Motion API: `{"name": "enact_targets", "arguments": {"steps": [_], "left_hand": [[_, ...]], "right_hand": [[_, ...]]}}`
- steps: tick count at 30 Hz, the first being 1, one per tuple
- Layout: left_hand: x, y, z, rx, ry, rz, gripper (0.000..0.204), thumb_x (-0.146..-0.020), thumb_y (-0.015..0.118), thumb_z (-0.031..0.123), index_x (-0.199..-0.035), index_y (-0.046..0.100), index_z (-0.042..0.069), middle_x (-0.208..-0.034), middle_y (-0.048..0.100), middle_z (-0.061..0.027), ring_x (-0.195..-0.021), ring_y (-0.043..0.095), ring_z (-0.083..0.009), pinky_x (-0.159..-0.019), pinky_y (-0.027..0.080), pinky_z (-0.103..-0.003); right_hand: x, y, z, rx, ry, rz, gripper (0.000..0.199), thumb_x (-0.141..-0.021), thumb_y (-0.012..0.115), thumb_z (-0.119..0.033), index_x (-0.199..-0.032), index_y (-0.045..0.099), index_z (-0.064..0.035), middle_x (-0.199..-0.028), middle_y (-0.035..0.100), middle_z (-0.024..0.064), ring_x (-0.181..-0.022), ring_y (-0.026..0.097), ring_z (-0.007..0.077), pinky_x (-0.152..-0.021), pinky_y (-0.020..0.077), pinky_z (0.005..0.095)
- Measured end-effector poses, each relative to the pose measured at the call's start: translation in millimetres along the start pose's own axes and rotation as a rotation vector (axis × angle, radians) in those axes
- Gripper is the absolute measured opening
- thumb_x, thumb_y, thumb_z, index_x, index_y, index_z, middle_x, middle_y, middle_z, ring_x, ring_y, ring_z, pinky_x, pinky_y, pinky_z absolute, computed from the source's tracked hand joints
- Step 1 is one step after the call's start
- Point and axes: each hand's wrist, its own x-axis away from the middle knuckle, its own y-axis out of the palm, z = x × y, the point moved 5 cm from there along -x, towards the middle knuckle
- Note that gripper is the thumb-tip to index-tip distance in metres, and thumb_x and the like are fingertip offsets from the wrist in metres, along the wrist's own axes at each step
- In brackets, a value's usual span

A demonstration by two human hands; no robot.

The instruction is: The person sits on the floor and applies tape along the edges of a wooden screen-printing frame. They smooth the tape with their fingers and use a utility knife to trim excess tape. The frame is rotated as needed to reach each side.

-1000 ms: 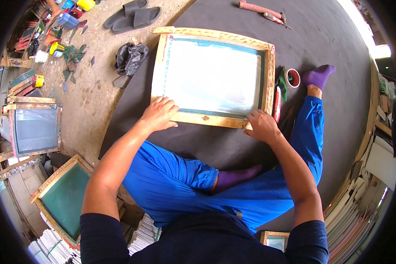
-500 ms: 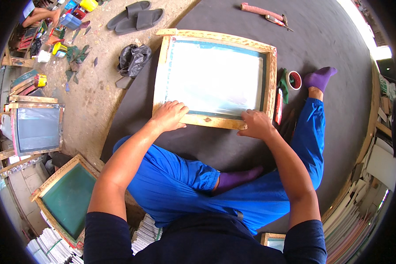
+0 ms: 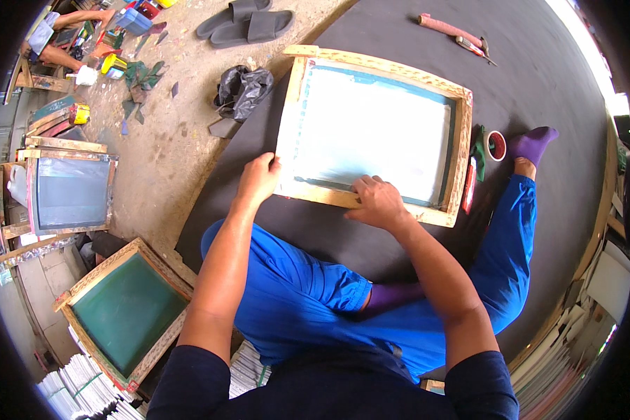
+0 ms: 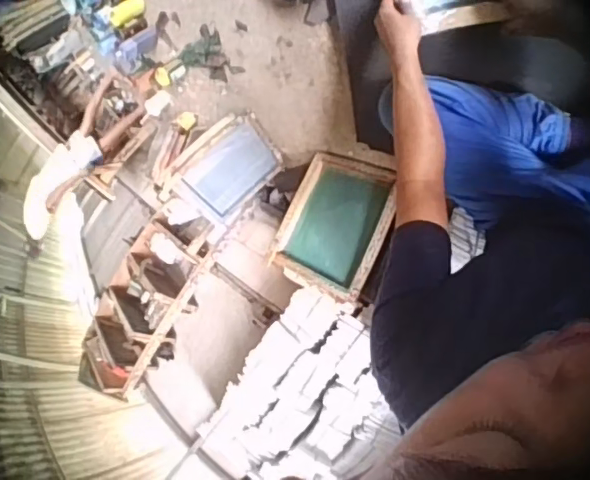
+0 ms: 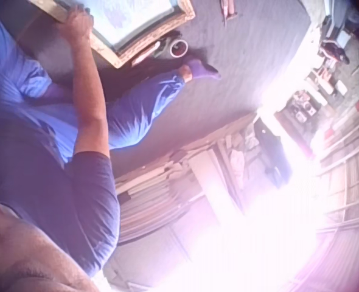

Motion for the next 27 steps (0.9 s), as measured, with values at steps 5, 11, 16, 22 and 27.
{"name": "enact_targets", "arguments": {"steps": [5, 11, 16, 22, 27], "left_hand": [[-5, -2, 9, -0.025, -0.063, -0.134, 0.045, -0.099, 0.064, 0.029, -0.127, 0.065, -0.006, -0.12, 0.068, -0.0317, -0.117, 0.065, -0.0462, -0.1, 0.051, -0.05], [-7, 2, -1, -0.044, -0.01, -0.104, 0.042, -0.099, 0.064, 0.029, -0.123, 0.066, -0.006, -0.117, 0.069, -0.0316, -0.114, 0.065, -0.0477, -0.098, 0.052, -0.051], [-8, 3, 3, -0.024, 0.022, -0.074, 0.033, -0.1, 0.062, 0.028, -0.109, 0.066, -0.004, -0.108, 0.07, -0.0304, -0.106, 0.066, -0.049, -0.09, 0.052, -0.055], [-8, 0, 5, -0.048, 0.014, -0.087, 0.031, -0.101, 0.059, 0.028, -0.103, 0.066, -0.002, -0.104, 0.071, -0.0276, -0.101, 0.067, -0.047, -0.089, 0.052, -0.056], [-6, -1, 7, -0.051, 0.022, -0.053, 0.031, -0.101, 0.059, 0.028, -0.103, 0.066, -0.002, -0.103, 0.072, -0.0278, -0.101, 0.067, -0.0471, -0.089, 0.053, -0.056]], "right_hand": [[-28, 10, -41, -0.033, -0.034, 0.018, 0.069, -0.074, 0.085, -0.051, -0.12, 0.065, -0.0032, -0.122, 0.064, 0.0153, -0.118, 0.061, 0.0344, -0.098, 0.0546, 0.0464], [-55, 16, -83, -0.105, -0.072, 0.04, 0.075, -0.071, 0.086, -0.052, -0.126, 0.065, -0.0054, -0.126, 0.061, 0.0144, -0.122, 0.058, 0.0349, -0.101, 0.0507, 0.0489], [-67, 20, -94, -0.146, -0.066, 0.071, 0.079, -0.068, 0.087, -0.053, -0.13, 0.065, -0.0099, -0.123, 0.061, 0.0134, -0.122, 0.057, 0.0345, -0.102, 0.0486, 0.0493], [-67, 18, -97, -0.206, -0.074, 0.089, 0.081, -0.067, 0.088, -0.054, -0.135, 0.065, -0.0179, -0.124, 0.061, 0.0124, -0.122, 0.057, 0.035, -0.104, 0.0473, 0.0497], [-70, 19, -90, -0.272, -0.041, 0.076, 0.081, -0.067, 0.087, -0.056, -0.136, 0.066, -0.0178, -0.127, 0.061, 0.0124, -0.125, 0.056, 0.0353, -0.105, 0.0464, 0.0499]]}}
